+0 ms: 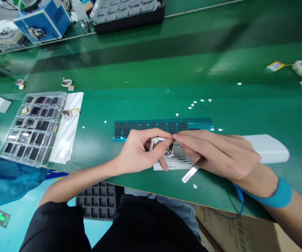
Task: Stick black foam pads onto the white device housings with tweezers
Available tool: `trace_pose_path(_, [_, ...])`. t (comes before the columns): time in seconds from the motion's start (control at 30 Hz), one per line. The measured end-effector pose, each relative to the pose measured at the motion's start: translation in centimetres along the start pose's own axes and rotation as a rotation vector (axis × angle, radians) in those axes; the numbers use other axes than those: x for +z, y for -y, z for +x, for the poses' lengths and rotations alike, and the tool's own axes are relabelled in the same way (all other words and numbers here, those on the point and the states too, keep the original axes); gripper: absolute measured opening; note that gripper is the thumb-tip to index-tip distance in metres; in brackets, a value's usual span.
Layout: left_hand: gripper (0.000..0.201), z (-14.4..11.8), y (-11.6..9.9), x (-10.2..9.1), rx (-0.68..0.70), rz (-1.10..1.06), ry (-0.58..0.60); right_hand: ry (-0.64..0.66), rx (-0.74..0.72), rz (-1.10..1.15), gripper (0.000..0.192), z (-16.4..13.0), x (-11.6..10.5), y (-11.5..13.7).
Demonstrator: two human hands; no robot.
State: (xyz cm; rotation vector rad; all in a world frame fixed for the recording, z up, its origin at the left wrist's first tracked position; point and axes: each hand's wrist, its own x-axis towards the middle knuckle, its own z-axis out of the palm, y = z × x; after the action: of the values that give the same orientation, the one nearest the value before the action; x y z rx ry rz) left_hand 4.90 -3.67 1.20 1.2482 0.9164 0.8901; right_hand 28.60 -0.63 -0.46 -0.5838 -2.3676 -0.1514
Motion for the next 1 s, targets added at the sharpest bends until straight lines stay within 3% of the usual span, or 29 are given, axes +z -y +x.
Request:
trace_pose_path(0.3, [0.021, 0.0, 0.3, -0.2, 0.036, 0.053, -0.033, -0.078, 0.182, -0.274, 0.044, 2.3, -0.5, -0.5])
trace_pose_path(0.37, [0.022, 0.1, 0.3, -0.3, 0.040, 0.030, -0.020, -0.047, 0.139, -0.272, 0.046, 2.4, -0.9, -0.6])
trace_pose_path(0.47, [0.019, 0.1, 0.1, -0.3, 0.022, 0.003, 0.006, 0.108, -0.009, -0.188, 0.038, 2.0, -1.7, -0.5])
trace_pose_path(0.57, [0.017, 0.1, -0.1, -0.2, 0.006, -0.020, 0.004, 0.170, -0.055, -0.141, 0.045, 1.7, -2.2, -0.3])
trace_pose_path(0.73, [0.029, 0.1, -0.1, 0.1, 0.027, -0.036, -0.029, 0.069, -0.077, -0.101, 0.066, 0.8, -1.2, 0.6])
trace_pose_path(0.9, [0.028, -0.1, 0.3, 0.5, 0.106, 0.006, -0.046, 0.003, -0.014, -0.048, 0.064, 0.5, -0.2, 1.7])
trace_pose_path(1.0, [0.024, -0.2, 0.6, 0.6, 0.190, 0.061, -0.086, 0.055, -0.015, -0.062, 0.062, 1.1, -0.5, 2.0])
